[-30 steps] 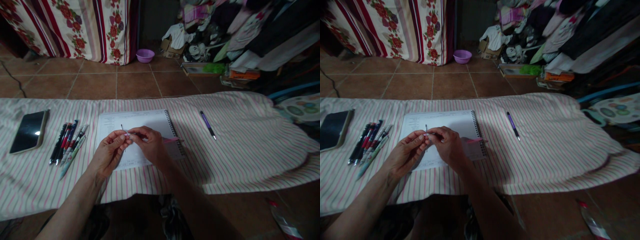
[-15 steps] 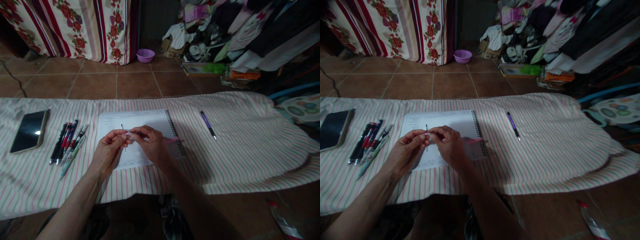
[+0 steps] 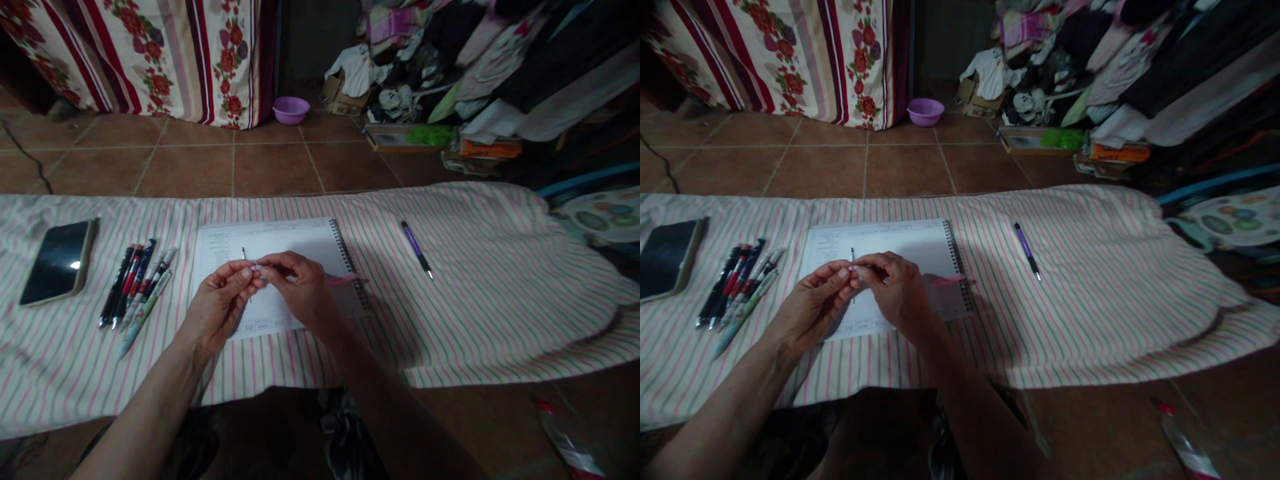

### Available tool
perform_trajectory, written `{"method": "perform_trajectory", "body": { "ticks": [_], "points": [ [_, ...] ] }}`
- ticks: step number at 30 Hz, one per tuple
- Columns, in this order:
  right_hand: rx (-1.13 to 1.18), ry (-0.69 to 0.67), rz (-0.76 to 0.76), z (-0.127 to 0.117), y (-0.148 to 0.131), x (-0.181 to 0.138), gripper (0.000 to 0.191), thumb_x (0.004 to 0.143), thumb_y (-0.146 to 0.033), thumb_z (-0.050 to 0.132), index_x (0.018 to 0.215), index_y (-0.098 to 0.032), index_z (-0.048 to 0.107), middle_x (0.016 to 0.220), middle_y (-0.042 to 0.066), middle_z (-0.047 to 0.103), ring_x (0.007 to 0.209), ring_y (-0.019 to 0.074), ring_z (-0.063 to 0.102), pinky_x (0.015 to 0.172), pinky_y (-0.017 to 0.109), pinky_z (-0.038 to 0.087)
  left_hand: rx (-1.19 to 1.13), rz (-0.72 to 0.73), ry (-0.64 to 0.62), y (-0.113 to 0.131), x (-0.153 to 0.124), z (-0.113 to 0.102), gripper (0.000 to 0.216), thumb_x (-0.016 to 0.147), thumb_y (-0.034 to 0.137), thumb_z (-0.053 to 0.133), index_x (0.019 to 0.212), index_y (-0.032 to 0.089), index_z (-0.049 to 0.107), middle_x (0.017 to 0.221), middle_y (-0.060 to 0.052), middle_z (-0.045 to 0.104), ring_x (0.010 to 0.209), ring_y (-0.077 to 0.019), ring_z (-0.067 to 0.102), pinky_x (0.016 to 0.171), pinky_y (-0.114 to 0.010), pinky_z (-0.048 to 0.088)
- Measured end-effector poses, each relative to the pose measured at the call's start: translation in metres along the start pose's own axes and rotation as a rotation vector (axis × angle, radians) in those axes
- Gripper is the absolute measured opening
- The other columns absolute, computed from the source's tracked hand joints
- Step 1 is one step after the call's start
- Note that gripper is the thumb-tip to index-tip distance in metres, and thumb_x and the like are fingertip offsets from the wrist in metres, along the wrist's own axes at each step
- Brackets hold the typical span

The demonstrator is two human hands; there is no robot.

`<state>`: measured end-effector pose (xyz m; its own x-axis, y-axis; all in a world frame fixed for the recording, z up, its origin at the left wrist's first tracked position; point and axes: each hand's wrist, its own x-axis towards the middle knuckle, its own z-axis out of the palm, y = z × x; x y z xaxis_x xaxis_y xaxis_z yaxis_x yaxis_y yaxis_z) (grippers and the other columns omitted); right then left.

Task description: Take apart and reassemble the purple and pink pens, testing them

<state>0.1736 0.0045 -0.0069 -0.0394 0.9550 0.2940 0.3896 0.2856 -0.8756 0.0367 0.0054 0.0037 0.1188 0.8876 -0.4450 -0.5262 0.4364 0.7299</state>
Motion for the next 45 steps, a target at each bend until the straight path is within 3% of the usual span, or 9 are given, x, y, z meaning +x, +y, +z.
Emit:
{"method": "perform_trajectory", "body": {
  "ticks": [18, 26, 32, 45],
  "points": [
    [0.004, -0.006, -0.006, -0.0012, -0.0031, 0.0004, 0.010, 0.078, -0.018, 0.060, 0.084, -0.021, 0.068, 0.081, 0.000, 0.069, 0.073, 0.0110, 0.063, 0.068, 0.021, 0.049, -0.060, -0.036, -0.022, 0.0007, 0.0005, -0.0008, 0.020, 0.078, -0.002, 0.051, 0.072, 0.010, 0.065, 0.065, -0.005, 0.066, 0.059, -0.0079, 0.064, 0.061, -0.013, 0.054],
    [0.094, 0.013, -0.055, -0.0016, -0.0043, 0.0005, 0.009, 0.078, -0.018, 0.060, 0.083, -0.019, 0.068, 0.079, 0.000, 0.069, 0.071, 0.0099, 0.063, 0.064, 0.020, 0.048, -0.155, -0.060, -0.158, 0.0001, 0.0014, -0.0027, 0.018, 0.077, -0.003, 0.053, 0.072, 0.009, 0.065, 0.065, -0.003, 0.064, 0.058, -0.0060, 0.062, 0.062, -0.012, 0.053],
    [0.044, 0.014, -0.119, -0.0038, -0.0077, 0.0007, 0.009, 0.079, -0.017, 0.060, 0.083, -0.018, 0.068, 0.076, 0.001, 0.068, 0.068, 0.0090, 0.061, 0.063, 0.019, 0.047, -0.197, -0.073, -0.166, -0.0016, 0.0020, -0.0055, 0.023, 0.079, -0.005, 0.048, 0.074, 0.009, 0.066, 0.065, -0.004, 0.065, 0.058, -0.0062, 0.063, 0.061, -0.011, 0.053],
    [-0.028, 0.008, -0.133, -0.0061, -0.0058, -0.0005, 0.010, 0.079, -0.016, 0.060, 0.085, -0.019, 0.068, 0.078, 0.001, 0.069, 0.071, 0.0097, 0.063, 0.066, 0.019, 0.049, -0.103, -0.058, -0.160, -0.0003, 0.0010, -0.0037, 0.010, 0.072, 0.000, 0.061, 0.072, 0.009, 0.066, 0.064, -0.004, 0.066, 0.057, -0.0074, 0.063, 0.060, -0.012, 0.053]
  ]
}}
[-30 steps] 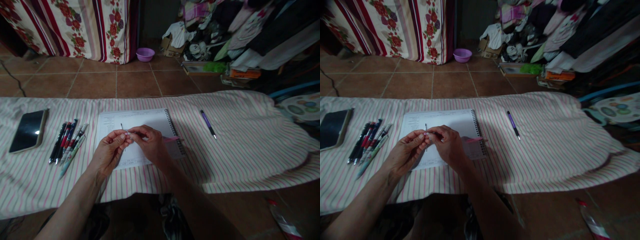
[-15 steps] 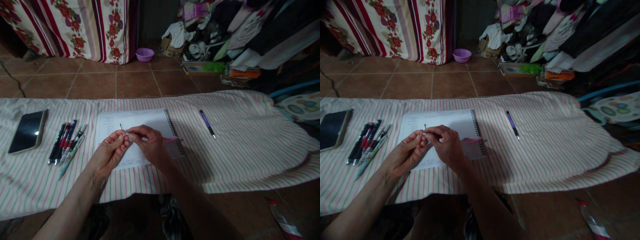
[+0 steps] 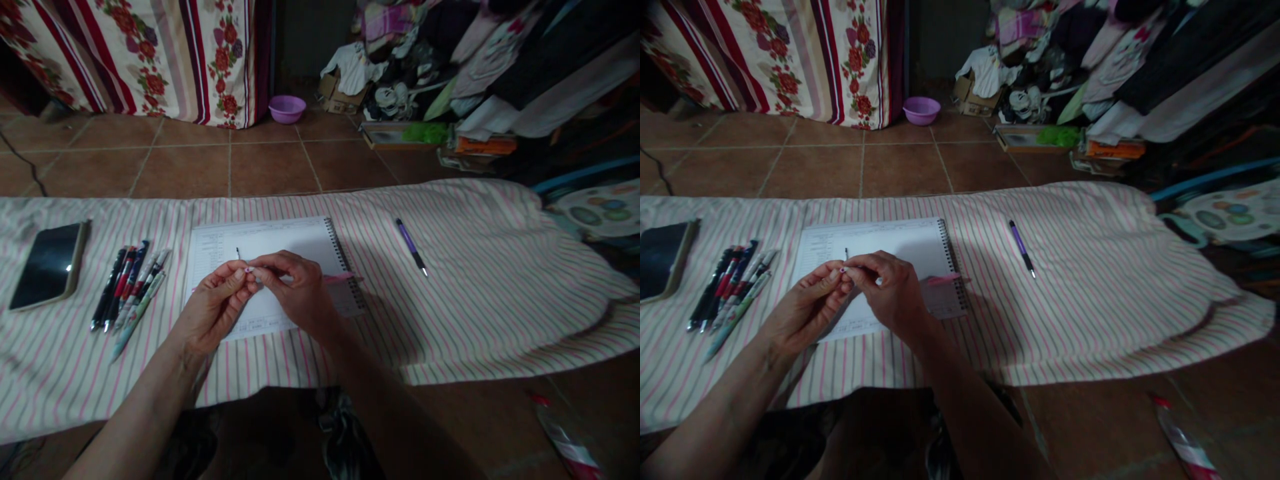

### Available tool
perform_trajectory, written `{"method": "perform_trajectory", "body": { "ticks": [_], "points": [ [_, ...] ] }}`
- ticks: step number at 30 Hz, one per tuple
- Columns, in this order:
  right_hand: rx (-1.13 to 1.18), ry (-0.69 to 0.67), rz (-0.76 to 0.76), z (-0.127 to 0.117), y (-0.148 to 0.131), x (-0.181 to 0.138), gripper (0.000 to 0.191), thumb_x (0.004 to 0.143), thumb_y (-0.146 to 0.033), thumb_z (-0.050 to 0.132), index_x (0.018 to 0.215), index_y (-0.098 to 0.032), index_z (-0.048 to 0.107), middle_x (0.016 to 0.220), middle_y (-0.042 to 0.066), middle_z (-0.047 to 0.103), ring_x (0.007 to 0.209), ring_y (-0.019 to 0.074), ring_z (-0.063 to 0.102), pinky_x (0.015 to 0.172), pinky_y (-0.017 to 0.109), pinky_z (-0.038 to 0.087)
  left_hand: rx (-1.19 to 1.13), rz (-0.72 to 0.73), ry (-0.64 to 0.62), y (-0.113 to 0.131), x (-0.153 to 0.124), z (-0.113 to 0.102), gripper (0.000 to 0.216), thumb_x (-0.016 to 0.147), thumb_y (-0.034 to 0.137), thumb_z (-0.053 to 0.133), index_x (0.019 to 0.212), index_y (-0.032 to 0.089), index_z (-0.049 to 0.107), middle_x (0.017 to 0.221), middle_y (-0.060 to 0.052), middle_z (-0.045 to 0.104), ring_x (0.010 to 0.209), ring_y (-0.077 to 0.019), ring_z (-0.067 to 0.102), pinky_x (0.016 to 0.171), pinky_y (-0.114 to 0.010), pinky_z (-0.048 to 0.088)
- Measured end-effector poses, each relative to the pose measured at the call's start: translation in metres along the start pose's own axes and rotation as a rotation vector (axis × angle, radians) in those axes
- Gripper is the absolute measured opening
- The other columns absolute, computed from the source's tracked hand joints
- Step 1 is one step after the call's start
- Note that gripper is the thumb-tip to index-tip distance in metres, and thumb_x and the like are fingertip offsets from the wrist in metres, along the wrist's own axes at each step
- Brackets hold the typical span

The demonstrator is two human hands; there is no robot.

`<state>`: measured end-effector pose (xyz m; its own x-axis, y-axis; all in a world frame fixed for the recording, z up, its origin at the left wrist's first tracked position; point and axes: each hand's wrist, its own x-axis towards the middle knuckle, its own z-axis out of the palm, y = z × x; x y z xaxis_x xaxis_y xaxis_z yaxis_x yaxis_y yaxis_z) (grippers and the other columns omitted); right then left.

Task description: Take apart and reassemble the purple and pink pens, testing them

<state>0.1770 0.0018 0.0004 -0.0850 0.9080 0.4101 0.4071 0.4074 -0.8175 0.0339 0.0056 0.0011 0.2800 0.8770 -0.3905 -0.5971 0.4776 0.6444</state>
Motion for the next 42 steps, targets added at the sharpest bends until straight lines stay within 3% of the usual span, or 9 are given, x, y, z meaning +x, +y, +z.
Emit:
{"method": "perform_trajectory", "body": {
  "ticks": [24, 35, 42],
  "points": [
    [-0.039, -0.009, 0.003, 0.0027, 0.0027, -0.0008, 0.011, 0.079, -0.015, 0.059, 0.085, -0.017, 0.068, 0.077, 0.001, 0.070, 0.066, 0.0092, 0.062, 0.063, 0.019, 0.047, 0.172, 0.112, 0.081, 0.0009, -0.0029, 0.0041, 0.012, 0.064, 0.010, 0.073, 0.073, 0.010, 0.065, 0.064, -0.003, 0.066, 0.057, -0.0079, 0.061, 0.052, -0.012, 0.048],
    [-0.043, -0.007, 0.003, 0.0035, 0.0031, -0.0007, 0.011, 0.080, -0.016, 0.058, 0.084, -0.021, 0.066, 0.079, 0.000, 0.069, 0.069, 0.0104, 0.063, 0.066, 0.021, 0.048, 0.326, 0.270, 0.072, -0.0033, -0.0035, -0.0003, 0.017, 0.063, 0.018, 0.075, 0.076, 0.013, 0.065, 0.061, -0.002, 0.066, 0.058, -0.0089, 0.059, 0.059, -0.018, 0.046],
    [-0.044, -0.010, -0.022, 0.0038, 0.0044, -0.0009, 0.010, 0.080, -0.015, 0.058, 0.083, -0.019, 0.067, 0.078, 0.002, 0.069, 0.072, 0.0113, 0.063, 0.068, 0.022, 0.049, 0.398, 0.298, 0.074, -0.0010, -0.0045, 0.0005, 0.016, 0.063, 0.020, 0.075, 0.073, 0.013, 0.064, 0.062, -0.002, 0.067, 0.058, -0.0101, 0.060, 0.060, -0.021, 0.047]
  ]
}}
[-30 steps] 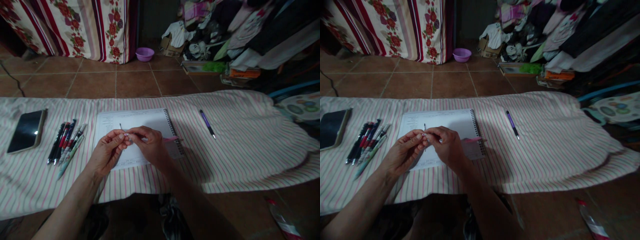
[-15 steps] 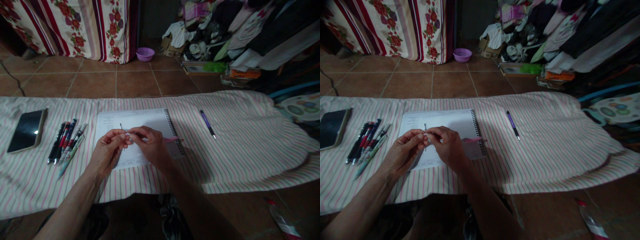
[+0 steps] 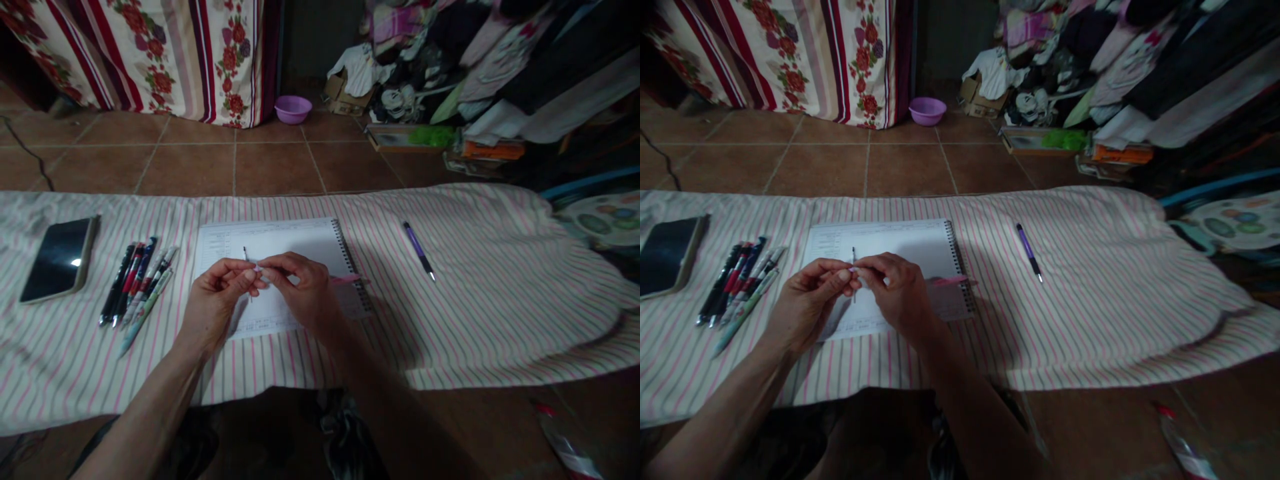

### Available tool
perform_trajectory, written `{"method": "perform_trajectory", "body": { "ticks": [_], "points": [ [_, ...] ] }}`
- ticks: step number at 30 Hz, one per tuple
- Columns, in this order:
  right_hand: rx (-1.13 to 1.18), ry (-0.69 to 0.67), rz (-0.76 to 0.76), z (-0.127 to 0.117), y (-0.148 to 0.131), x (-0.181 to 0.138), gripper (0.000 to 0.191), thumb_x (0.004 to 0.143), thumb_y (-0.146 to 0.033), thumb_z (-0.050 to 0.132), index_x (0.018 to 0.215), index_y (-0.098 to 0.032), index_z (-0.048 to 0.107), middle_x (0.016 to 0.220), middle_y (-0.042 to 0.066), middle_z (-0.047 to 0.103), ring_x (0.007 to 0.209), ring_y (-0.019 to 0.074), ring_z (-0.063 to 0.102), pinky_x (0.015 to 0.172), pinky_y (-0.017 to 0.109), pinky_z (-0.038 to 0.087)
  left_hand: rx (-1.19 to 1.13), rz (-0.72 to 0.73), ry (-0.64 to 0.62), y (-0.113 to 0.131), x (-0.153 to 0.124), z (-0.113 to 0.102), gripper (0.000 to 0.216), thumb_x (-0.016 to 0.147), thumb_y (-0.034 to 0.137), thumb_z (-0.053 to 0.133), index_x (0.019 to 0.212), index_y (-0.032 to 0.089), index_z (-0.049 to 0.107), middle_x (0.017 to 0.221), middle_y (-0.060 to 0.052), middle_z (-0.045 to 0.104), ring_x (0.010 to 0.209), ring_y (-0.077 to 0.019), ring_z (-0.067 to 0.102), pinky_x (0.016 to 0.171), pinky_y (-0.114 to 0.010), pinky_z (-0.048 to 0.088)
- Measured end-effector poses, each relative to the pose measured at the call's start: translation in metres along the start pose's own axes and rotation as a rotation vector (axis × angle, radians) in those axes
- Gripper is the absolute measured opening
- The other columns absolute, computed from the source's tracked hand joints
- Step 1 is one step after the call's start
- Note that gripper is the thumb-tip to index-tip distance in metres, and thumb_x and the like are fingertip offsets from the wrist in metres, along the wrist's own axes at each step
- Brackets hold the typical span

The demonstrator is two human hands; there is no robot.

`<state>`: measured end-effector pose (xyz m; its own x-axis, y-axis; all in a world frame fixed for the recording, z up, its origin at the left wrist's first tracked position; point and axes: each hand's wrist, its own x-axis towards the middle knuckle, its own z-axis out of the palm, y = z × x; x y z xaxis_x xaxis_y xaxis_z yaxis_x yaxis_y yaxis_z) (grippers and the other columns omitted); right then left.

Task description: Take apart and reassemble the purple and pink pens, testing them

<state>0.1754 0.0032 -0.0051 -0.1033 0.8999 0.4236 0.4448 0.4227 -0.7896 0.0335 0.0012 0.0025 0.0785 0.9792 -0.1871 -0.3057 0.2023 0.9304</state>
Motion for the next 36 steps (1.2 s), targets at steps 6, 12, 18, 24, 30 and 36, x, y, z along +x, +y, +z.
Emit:
{"method": "perform_trajectory", "body": {
  "ticks": [6, 12, 18, 24, 30, 36],
  "points": [
    [-0.023, 0.016, -0.045, 0.0005, -0.0002, 0.0003, 0.011, 0.082, -0.016, 0.057, 0.084, -0.020, 0.067, 0.081, 0.002, 0.070, 0.076, 0.0126, 0.064, 0.070, 0.023, 0.050, 0.030, 0.036, -0.002, -0.0027, -0.0009, -0.0010, 0.015, 0.066, 0.021, 0.073, 0.075, 0.014, 0.065, 0.063, -0.002, 0.067, 0.058, -0.0097, 0.059, 0.061, -0.021, 0.046],
    [-0.030, 0.017, -0.039, 0.0009, 0.0011, -0.0001, 0.011, 0.081, -0.016, 0.057, 0.083, -0.020, 0.067, 0.078, 0.002, 0.070, 0.072, 0.0126, 0.064, 0.067, 0.023, 0.049, 0.055, 0.054, -0.007, -0.0042, -0.0008, -0.0020, 0.015, 0.066, 0.022, 0.073, 0.076, 0.014, 0.065, 0.063, -0.002, 0.067, 0.059, -0.0108, 0.060, 0.063, -0.022, 0.046],
    [-0.111, 0.000, -0.070, 0.0010, 0.0019, -0.0001, 0.012, 0.083, -0.020, 0.055, 0.082, -0.021, 0.067, 0.077, 0.002, 0.069, 0.073, 0.0136, 0.062, 0.071, 0.026, 0.047, 0.094, 0.079, 0.000, -0.0039, -0.0014, -0.0019, 0.014, 0.066, 0.021, 0.073, 0.075, 0.014, 0.065, 0.063, -0.002, 0.067, 0.058, -0.0115, 0.060, 0.062, -0.024, 0.047],
    [-0.124, -0.005, -0.083, 0.0007, 0.0004, 0.0000, 0.012, 0.084, -0.019, 0.054, 0.082, -0.019, 0.065, 0.076, 0.002, 0.068, 0.073, 0.0133, 0.061, 0.071, 0.025, 0.047, 0.143, 0.123, 0.012, -0.0046, -0.0036, -0.0019, 0.011, 0.069, 0.020, 0.071, 0.074, 0.014, 0.064, 0.062, -0.001, 0.066, 0.056, -0.0106, 0.058, 0.061, -0.023, 0.046],
    [-0.115, -0.043, -0.054, -0.0005, 0.0023, -0.0002, 0.012, 0.084, -0.022, 0.054, 0.080, -0.020, 0.065, 0.074, 0.002, 0.067, 0.072, 0.0132, 0.061, 0.070, 0.025, 0.046, 0.186, 0.146, 0.045, -0.0051, -0.0028, -0.0006, 0.013, 0.067, 0.021, 0.073, 0.073, 0.014, 0.064, 0.060, -0.001, 0.066, 0.054, -0.0114, 0.059, 0.059, -0.024, 0.046],
    [-0.085, -0.063, 0.006, -0.0018, -0.0011, 0.0005, 0.011, 0.083, -0.021, 0.056, 0.079, -0.019, 0.066, 0.074, 0.001, 0.067, 0.070, 0.0121, 0.060, 0.067, 0.024, 0.045, 0.201, 0.164, 0.051, -0.0042, -0.0035, 0.0007, 0.013, 0.066, 0.021, 0.073, 0.072, 0.014, 0.064, 0.058, -0.001, 0.066, 0.053, -0.0119, 0.059, 0.058, -0.024, 0.047]
  ]
}}
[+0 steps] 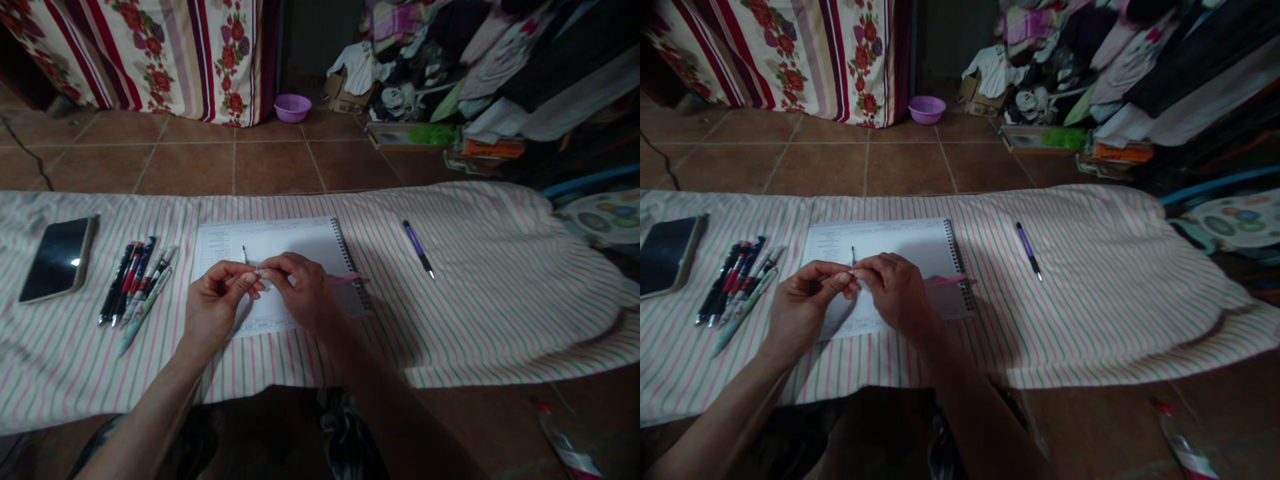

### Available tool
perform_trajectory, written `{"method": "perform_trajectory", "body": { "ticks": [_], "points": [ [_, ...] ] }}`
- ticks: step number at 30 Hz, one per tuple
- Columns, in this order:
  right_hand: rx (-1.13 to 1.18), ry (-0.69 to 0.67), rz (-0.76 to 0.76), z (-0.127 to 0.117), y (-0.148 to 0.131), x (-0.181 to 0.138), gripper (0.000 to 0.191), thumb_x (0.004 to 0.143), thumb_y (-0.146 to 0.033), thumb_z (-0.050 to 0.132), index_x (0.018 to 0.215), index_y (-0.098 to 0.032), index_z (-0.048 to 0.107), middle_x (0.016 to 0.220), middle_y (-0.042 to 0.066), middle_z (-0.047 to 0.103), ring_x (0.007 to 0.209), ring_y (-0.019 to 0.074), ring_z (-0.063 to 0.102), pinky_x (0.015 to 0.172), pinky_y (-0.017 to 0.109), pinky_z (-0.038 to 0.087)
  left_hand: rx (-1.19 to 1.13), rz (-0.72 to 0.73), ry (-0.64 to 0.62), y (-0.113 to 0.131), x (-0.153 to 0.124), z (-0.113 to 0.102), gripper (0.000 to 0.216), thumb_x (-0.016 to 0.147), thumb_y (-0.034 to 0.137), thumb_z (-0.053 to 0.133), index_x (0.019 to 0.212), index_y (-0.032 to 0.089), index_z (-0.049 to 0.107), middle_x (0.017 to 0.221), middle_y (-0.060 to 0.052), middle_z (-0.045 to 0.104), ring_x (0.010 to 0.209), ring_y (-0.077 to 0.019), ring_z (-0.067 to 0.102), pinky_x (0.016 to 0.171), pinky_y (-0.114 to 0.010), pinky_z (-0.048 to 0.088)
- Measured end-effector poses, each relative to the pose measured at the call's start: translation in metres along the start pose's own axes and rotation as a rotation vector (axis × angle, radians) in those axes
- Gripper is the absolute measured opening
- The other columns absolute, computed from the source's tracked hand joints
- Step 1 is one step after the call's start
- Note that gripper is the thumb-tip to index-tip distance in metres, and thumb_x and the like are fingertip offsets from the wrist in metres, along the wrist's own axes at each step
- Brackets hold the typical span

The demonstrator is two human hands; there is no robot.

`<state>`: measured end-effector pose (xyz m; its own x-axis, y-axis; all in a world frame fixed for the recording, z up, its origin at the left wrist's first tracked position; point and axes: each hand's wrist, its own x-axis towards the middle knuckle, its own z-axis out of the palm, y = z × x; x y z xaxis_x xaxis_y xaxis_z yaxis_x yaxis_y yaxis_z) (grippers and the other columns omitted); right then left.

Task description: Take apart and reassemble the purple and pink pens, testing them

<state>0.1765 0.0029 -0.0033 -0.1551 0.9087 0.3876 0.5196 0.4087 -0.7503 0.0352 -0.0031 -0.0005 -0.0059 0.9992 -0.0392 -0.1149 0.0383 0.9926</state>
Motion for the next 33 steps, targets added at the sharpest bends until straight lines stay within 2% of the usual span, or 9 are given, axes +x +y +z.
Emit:
{"method": "perform_trajectory", "body": {
  "ticks": [7, 12, 16, 25, 33],
  "points": [
    [0.010, -0.010, 0.011, -0.0012, -0.0020, 0.0003, 0.011, 0.083, -0.020, 0.056, 0.077, -0.018, 0.065, 0.073, 0.001, 0.067, 0.069, 0.0116, 0.060, 0.065, 0.023, 0.044, 0.052, 0.021, -0.043, 0.0035, -0.0012, -0.0021, 0.008, 0.070, 0.019, 0.070, 0.073, 0.015, 0.064, 0.059, -0.001, 0.066, 0.054, -0.0114, 0.059, 0.059, -0.023, 0.047],
    [-0.034, 0.001, -0.040, -0.0001, -0.0009, 0.0001, 0.012, 0.084, -0.021, 0.055, 0.076, -0.018, 0.063, 0.071, 0.001, 0.065, 0.067, 0.0117, 0.058, 0.066, 0.023, 0.043, 0.065, 0.018, -0.011, 0.0030, -0.0019, -0.0006, 0.009, 0.068, 0.020, 0.071, 0.072, 0.015, 0.064, 0.059, -0.001, 0.066, 0.053, -0.0112, 0.059, 0.058, -0.023, 0.047],
    [-0.050, 0.002, -0.020, 0.0002, -0.0013, -0.0004, 0.012, 0.084, -0.022, 0.055, 0.075, -0.017, 0.063, 0.068, 0.000, 0.064, 0.062, 0.0105, 0.056, 0.062, 0.022, 0.042, 0.055, 0.027, -0.002, 0.0021, -0.0022, 0.0001, 0.010, 0.069, 0.021, 0.071, 0.073, 0.015, 0.064, 0.059, -0.001, 0.066, 0.053, -0.0108, 0.059, 0.057, -0.023, 0.047],
    [-0.074, -0.061, -0.002, -0.0011, 0.0009, -0.0007, 0.014, 0.085, -0.021, 0.053, 0.076, -0.015, 0.063, 0.071, 0.002, 0.065, 0.066, 0.0116, 0.057, 0.064, 0.023, 0.041, 0.069, 0.004, -0.054, 0.0011, 0.0002, -0.0026, 0.012, 0.069, 0.023, 0.070, 0.073, 0.014, 0.063, 0.058, 0.000, 0.065, 0.050, -0.0106, 0.058, 0.057, -0.024, 0.047],
    [-0.081, -0.023, 0.015, 0.0014, -0.0013, -0.0020, 0.016, 0.085, -0.023, 0.052, 0.074, -0.017, 0.061, 0.069, 0.001, 0.064, 0.062, 0.0106, 0.055, 0.062, 0.022, 0.040, 0.080, 0.022, -0.040, -0.0009, 0.0006, -0.0019, 0.011, 0.070, 0.023, 0.069, 0.075, 0.014, 0.063, 0.059, 0.001, 0.066, 0.051, -0.0095, 0.057, 0.056, -0.022, 0.046]
  ]
}}
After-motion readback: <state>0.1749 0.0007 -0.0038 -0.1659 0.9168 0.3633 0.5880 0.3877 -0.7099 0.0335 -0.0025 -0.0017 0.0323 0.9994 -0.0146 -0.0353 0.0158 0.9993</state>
